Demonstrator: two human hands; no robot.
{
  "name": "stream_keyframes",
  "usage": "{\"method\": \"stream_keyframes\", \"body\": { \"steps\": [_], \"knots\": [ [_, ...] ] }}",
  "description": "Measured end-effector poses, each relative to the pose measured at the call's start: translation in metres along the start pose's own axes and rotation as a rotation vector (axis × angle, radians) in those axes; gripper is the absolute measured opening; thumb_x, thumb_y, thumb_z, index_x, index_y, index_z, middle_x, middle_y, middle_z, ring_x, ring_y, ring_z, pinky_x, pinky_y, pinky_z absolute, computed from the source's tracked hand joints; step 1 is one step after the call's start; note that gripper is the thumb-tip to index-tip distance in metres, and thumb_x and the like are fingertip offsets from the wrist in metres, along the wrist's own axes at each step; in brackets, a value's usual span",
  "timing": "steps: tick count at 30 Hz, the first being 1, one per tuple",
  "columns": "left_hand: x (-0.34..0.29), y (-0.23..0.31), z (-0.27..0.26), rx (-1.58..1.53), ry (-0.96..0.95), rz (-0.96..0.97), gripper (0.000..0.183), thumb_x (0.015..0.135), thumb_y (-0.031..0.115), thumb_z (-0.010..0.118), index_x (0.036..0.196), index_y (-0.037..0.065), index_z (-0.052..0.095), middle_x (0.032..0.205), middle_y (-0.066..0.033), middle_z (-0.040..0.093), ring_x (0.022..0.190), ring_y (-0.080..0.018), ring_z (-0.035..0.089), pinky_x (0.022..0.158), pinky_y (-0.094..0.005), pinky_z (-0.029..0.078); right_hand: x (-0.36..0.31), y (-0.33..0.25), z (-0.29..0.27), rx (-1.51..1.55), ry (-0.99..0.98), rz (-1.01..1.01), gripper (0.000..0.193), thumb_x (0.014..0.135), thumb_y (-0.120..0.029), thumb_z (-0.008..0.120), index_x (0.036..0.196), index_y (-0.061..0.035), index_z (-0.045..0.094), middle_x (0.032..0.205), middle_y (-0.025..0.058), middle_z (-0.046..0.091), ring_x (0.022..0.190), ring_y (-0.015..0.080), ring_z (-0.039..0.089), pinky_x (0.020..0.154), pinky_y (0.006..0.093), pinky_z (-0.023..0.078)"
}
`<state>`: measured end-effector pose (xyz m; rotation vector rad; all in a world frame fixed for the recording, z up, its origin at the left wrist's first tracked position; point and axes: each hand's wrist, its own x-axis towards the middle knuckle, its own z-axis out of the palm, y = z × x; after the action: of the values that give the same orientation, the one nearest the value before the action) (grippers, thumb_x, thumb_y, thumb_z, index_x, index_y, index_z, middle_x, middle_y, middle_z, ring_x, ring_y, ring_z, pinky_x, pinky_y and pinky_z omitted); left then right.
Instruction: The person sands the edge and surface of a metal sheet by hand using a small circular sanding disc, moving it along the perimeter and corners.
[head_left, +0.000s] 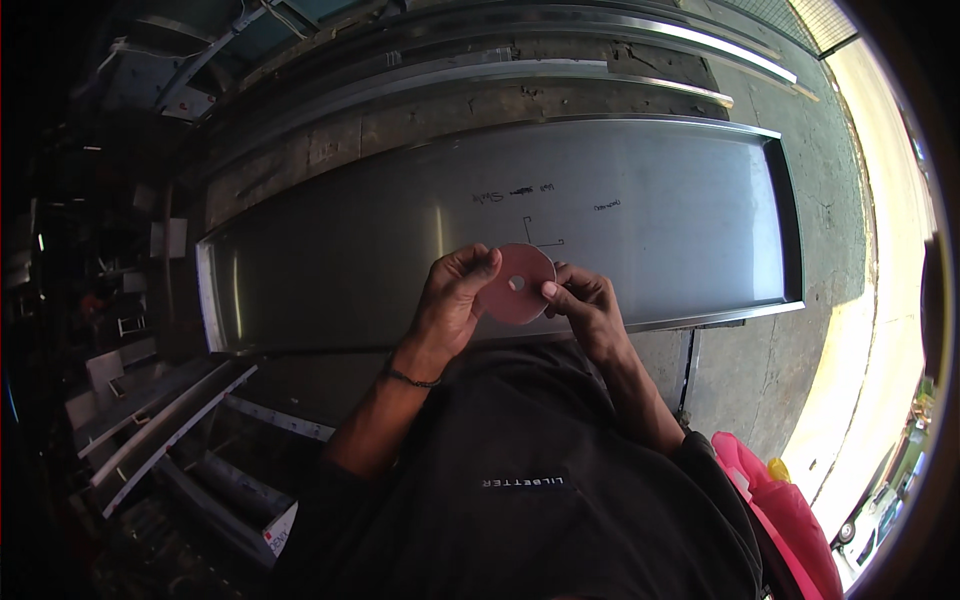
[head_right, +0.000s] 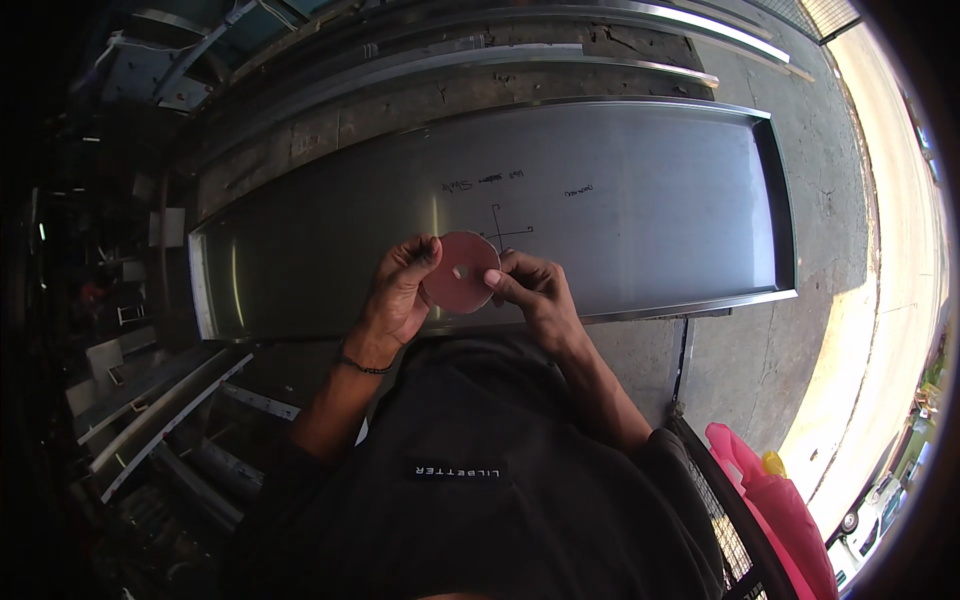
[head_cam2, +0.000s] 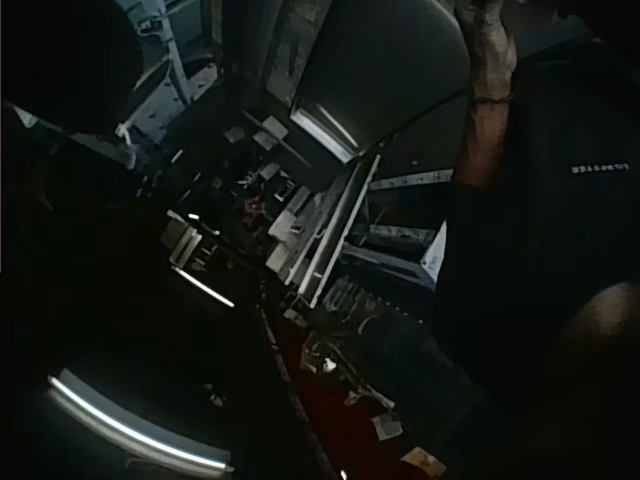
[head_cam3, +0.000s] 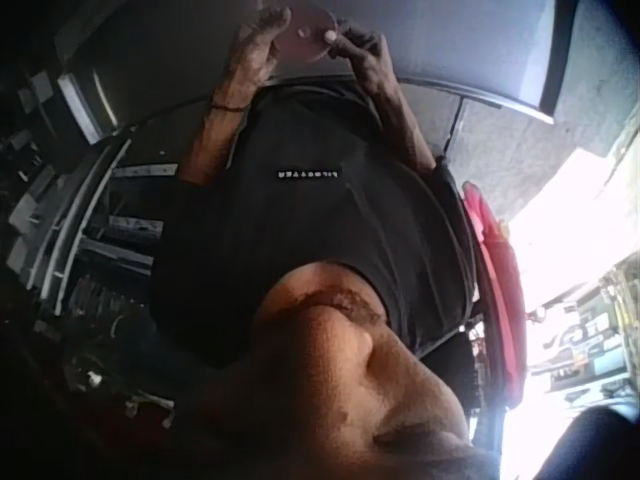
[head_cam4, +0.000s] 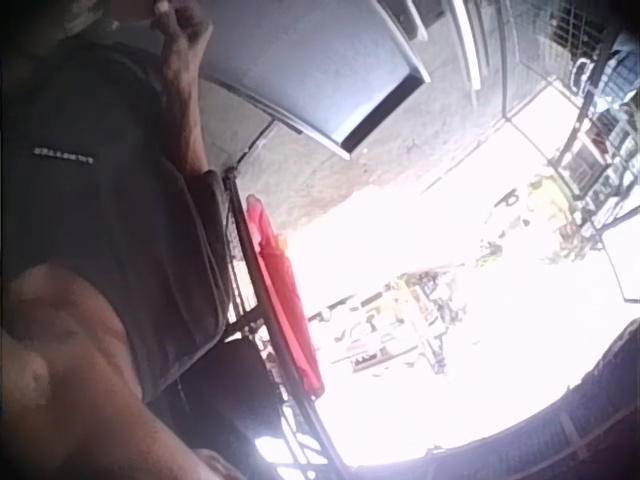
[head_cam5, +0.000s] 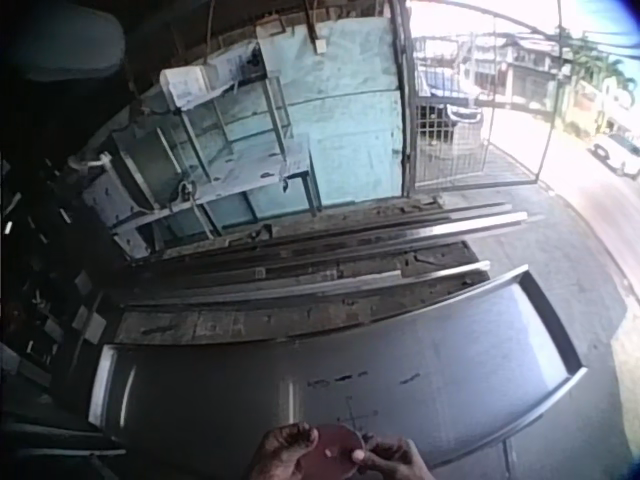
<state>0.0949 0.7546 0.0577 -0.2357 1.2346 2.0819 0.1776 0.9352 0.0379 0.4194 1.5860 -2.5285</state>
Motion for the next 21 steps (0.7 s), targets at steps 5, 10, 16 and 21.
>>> {"method": "stream_keyframes", "body": {
  "steps": [5,10,16,21],
  "knots": [
    [0.001,-0.008,-0.003,0.059,-0.002,0.059,0.022,0.093,0.029,0.075,0.087,0.011,0.064,0.084,0.0024,0.066,0.077,-0.0049,0.061,0.071,-0.0231,0.051,0.005,0.003,-0.003,-0.059,0.027,0.017,0.027,0.096,-0.026,0.071,0.079,-0.0052,0.065,0.071,-0.0014,0.059,0.07,0.0071,0.052,0.069,0.025,0.041],
    [0.0,-0.014,0.003,0.241,0.072,0.084,0.026,0.095,0.033,0.073,0.087,0.01,0.062,0.082,0.0036,0.063,0.074,-0.0042,0.058,0.069,-0.0231,0.049,0.006,0.014,-0.006,-0.042,0.14,0.022,0.026,0.095,-0.027,0.071,0.08,-0.0072,0.065,0.07,-0.0014,0.059,0.067,0.0069,0.049,0.066,0.0247,0.038],
    [0.014,-0.013,-0.013,0.328,0.038,0.088,0.03,0.097,0.036,0.07,0.084,0.01,0.062,0.08,0.0022,0.063,0.075,-0.0058,0.06,0.069,-0.0246,0.052,0.005,0.02,-0.01,-0.119,0.056,0.119,0.026,0.095,-0.028,0.071,0.084,-0.0042,0.067,0.071,-0.0014,0.061,0.071,0.0053,0.051,0.068,0.0242,0.039],
    [0.017,-0.017,-0.01,0.332,0.045,0.0,0.029,0.097,0.034,0.069,0.084,0.009,0.063,0.079,0.0014,0.064,0.075,-0.0065,0.061,0.071,-0.0254,0.054,0.001,0.021,-0.017,-0.149,0.088,0.139,0.022,0.092,-0.027,0.073,0.09,-0.0054,0.069,0.071,-0.0007,0.062,0.067,0.0057,0.048,0.063,0.0236,0.034]
  ]
}}
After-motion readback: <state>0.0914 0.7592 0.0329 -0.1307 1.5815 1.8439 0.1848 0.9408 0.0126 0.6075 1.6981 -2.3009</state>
